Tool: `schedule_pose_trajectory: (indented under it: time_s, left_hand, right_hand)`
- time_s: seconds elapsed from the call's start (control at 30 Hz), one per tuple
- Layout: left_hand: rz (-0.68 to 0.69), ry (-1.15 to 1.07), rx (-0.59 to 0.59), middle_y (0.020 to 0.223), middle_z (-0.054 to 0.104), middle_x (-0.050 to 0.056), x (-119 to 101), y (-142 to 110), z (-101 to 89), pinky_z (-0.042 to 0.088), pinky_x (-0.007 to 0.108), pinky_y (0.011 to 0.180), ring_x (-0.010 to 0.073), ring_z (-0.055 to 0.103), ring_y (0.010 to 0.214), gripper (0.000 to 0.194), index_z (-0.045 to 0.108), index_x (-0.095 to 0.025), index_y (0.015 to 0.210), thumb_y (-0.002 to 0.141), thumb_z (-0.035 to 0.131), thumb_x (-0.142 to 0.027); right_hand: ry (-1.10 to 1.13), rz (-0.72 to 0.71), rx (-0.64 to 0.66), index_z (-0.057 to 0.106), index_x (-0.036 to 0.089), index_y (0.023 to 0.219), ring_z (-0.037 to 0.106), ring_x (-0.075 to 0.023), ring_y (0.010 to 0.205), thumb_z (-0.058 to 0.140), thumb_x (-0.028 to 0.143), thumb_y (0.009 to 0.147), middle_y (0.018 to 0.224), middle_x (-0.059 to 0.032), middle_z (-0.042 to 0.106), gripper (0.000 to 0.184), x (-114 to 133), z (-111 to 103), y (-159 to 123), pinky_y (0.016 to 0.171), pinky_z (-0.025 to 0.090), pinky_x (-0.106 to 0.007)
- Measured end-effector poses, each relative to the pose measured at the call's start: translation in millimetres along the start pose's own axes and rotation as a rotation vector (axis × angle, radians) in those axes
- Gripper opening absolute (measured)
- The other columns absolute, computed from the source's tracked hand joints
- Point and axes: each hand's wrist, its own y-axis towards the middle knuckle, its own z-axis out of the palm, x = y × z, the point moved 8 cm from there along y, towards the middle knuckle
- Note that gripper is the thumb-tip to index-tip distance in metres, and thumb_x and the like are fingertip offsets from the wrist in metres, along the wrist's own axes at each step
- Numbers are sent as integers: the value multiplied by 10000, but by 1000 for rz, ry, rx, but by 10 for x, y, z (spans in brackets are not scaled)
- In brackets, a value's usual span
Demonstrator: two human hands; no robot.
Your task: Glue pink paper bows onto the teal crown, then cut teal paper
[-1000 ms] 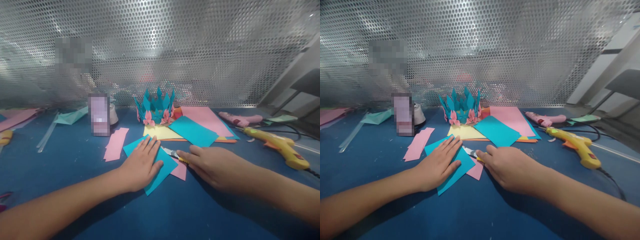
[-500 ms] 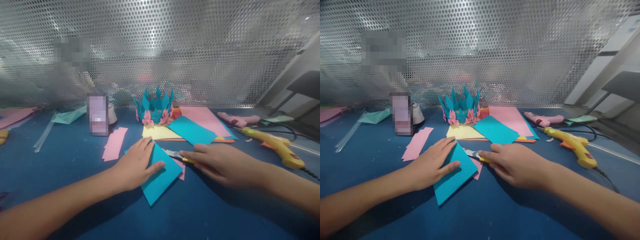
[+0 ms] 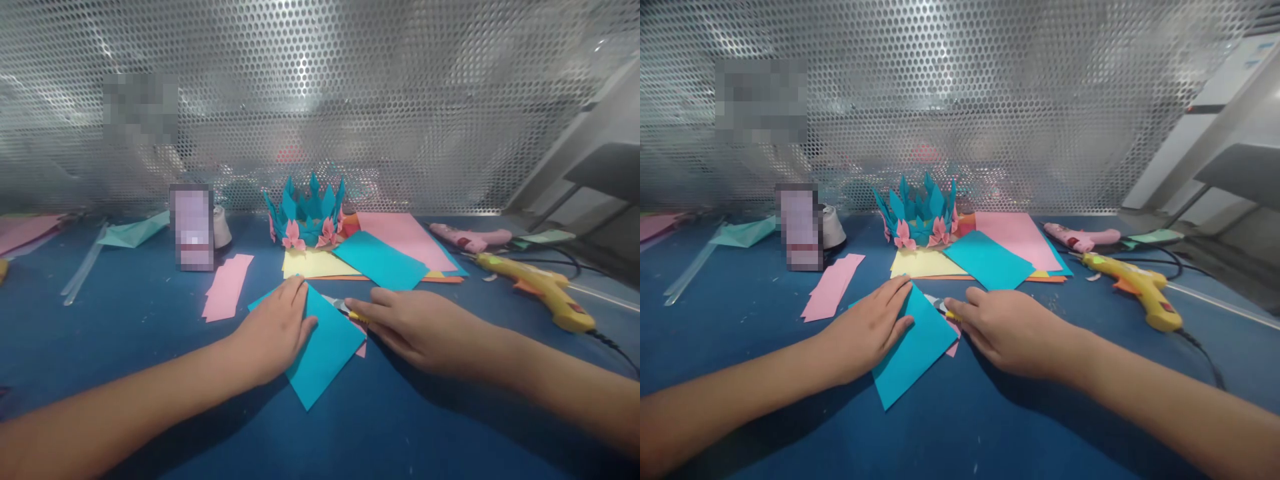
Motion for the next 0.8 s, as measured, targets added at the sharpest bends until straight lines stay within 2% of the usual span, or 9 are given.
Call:
schedule_pose_trajectory:
  time_s: [0.07,0.13,0.23,0.43,0.63,0.8]
  left_hand:
    - [-16,-19,-16,1376,404,246,8,-15,-29,408,479,994,335,429,1257,454,387,-43,1275,943,304,-341]
    - [-44,-50,-17,1284,465,218,23,-27,-44,465,462,912,303,532,1116,364,446,-82,1182,934,316,-314]
    - [-66,-69,-22,1087,523,163,31,-33,-54,488,458,830,266,565,937,248,488,-121,1026,919,333,-283]
    - [2,-3,-78,938,496,95,-18,-13,-84,464,441,821,247,485,905,181,499,-154,955,919,356,-259]
    - [8,74,-53,933,494,106,-31,-5,-73,435,444,792,260,438,888,245,531,-131,974,929,351,-290]
    - [10,94,-39,928,496,109,-40,-2,-75,424,444,780,266,435,881,273,545,-123,982,934,336,-294]
  right_hand:
    - [-27,-5,-6,488,157,1325,571,-160,618,311,246,961,876,-95,604,414,7,8,15,504,323,-289]
    - [-54,-12,-17,478,148,1332,582,-169,634,317,227,954,889,-103,604,418,12,17,37,510,341,-292]
    - [-63,-23,-30,474,141,1331,593,-175,659,334,208,944,897,-108,605,417,16,25,91,521,367,-291]
    - [-68,-30,-27,480,160,1310,605,-199,686,355,240,942,921,-108,608,397,12,32,233,512,368,-294]
    - [-95,11,-49,493,161,1289,612,-211,736,384,264,937,1008,-129,623,383,18,21,308,529,371,-287]
    - [-123,43,-52,496,155,1280,599,-200,694,365,249,938,1000,-128,618,378,38,25,303,513,357,-286]
